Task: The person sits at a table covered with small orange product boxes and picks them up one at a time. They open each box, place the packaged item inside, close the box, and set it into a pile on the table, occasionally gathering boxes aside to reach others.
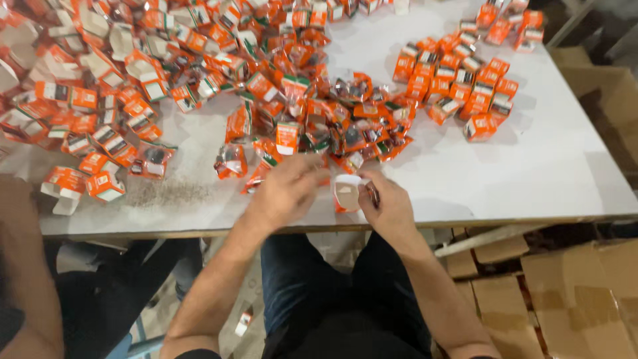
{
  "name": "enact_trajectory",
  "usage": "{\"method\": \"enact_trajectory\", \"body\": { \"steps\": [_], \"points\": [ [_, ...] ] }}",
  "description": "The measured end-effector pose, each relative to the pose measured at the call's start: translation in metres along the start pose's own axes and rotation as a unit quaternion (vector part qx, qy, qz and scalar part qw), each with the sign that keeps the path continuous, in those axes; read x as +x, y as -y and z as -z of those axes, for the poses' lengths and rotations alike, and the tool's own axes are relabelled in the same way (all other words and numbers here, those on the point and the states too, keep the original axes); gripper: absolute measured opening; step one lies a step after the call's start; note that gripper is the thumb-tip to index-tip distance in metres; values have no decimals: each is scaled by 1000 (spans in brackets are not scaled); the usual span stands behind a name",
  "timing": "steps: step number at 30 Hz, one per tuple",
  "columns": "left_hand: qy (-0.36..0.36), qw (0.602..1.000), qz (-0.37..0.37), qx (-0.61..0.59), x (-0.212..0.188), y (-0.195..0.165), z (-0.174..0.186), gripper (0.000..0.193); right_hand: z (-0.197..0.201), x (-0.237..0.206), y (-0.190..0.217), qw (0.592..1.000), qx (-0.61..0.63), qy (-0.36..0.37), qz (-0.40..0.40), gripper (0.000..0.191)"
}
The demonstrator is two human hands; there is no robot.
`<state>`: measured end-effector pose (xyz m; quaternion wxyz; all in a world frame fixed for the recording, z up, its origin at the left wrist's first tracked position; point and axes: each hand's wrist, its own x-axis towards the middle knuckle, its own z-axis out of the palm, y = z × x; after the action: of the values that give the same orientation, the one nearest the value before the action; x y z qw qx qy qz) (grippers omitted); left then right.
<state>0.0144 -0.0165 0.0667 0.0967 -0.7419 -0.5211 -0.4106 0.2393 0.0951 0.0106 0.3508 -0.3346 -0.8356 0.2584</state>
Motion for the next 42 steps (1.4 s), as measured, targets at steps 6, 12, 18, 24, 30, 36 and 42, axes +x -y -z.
{"method": "enact_trajectory", "body": {
  "steps": [6, 12, 18, 24, 30, 36, 42],
  "points": [
    [38, 991, -55, 120, -31, -27, -12, 33, -1, 0, 14, 996, 65, 60, 17, 23],
    [28, 988, -96, 117, -46, -22, -29, 40, 5, -5, 4, 994, 80, 67, -14, 26],
    [0, 995, -63, 73, -52, -19, -43, 29, 5, -4, 3, 986, 132, 72, -77, 22],
    [-76, 996, 41, 29, -50, -38, -60, 28, 5, 3, 0, 993, 75, 78, -38, 12],
    [5, 986, 147, -78, -35, -28, -72, 42, -2, 10, 3, 998, 24, 61, -3, 22],
    [-18, 964, 178, -195, -28, -11, -78, 48, 25, -22, 0, 980, 17, 90, 177, 64],
    [-8, 963, 177, -202, -36, -19, -77, 61, 24, -32, 7, 981, 181, -20, 64, 63]
  ]
}}
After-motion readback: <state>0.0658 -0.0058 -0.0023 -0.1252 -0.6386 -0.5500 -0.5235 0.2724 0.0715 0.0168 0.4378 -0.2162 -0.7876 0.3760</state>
